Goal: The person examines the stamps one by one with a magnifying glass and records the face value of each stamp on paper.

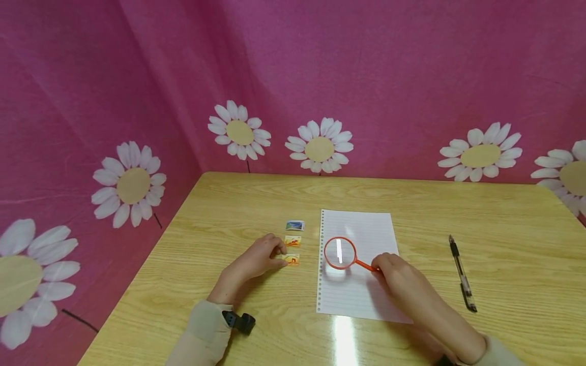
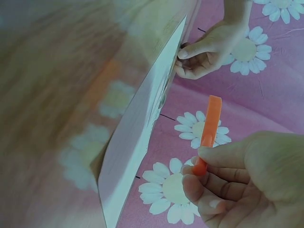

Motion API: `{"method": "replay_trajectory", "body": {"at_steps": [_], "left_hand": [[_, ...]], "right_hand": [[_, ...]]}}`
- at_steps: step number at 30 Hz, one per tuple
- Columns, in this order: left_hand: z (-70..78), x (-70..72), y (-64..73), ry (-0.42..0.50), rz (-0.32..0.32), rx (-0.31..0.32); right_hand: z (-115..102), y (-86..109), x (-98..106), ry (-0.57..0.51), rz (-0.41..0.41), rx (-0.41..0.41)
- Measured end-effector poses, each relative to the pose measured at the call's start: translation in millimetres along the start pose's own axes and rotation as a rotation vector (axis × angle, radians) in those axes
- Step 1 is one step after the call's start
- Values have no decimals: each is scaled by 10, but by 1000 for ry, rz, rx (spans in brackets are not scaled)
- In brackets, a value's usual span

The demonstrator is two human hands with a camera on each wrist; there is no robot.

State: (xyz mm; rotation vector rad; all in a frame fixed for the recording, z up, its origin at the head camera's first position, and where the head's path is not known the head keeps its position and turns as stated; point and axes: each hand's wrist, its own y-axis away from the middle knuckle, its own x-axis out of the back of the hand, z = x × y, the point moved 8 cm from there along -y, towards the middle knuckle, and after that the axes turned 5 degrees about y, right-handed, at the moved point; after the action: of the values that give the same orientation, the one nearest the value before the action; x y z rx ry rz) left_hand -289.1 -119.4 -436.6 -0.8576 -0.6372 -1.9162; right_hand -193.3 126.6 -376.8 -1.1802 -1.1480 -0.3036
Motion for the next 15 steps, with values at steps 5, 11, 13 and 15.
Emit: {"method": "replay_trajectory", "body": {"at_steps": [5, 11, 13, 15], "left_hand": [[-8, 2, -2, 5, 1, 6], [3, 5, -1, 6, 0, -12], [3, 5, -1, 10, 0, -12], [2, 4, -1, 16, 0, -12]], "right_hand": [[-35, -20, -18, -4, 4, 10], [-100, -52, -19, -13, 26, 34], [-117, -63, -22, -15, 25, 33], [-134, -75, -24, -16, 23, 35]]}}
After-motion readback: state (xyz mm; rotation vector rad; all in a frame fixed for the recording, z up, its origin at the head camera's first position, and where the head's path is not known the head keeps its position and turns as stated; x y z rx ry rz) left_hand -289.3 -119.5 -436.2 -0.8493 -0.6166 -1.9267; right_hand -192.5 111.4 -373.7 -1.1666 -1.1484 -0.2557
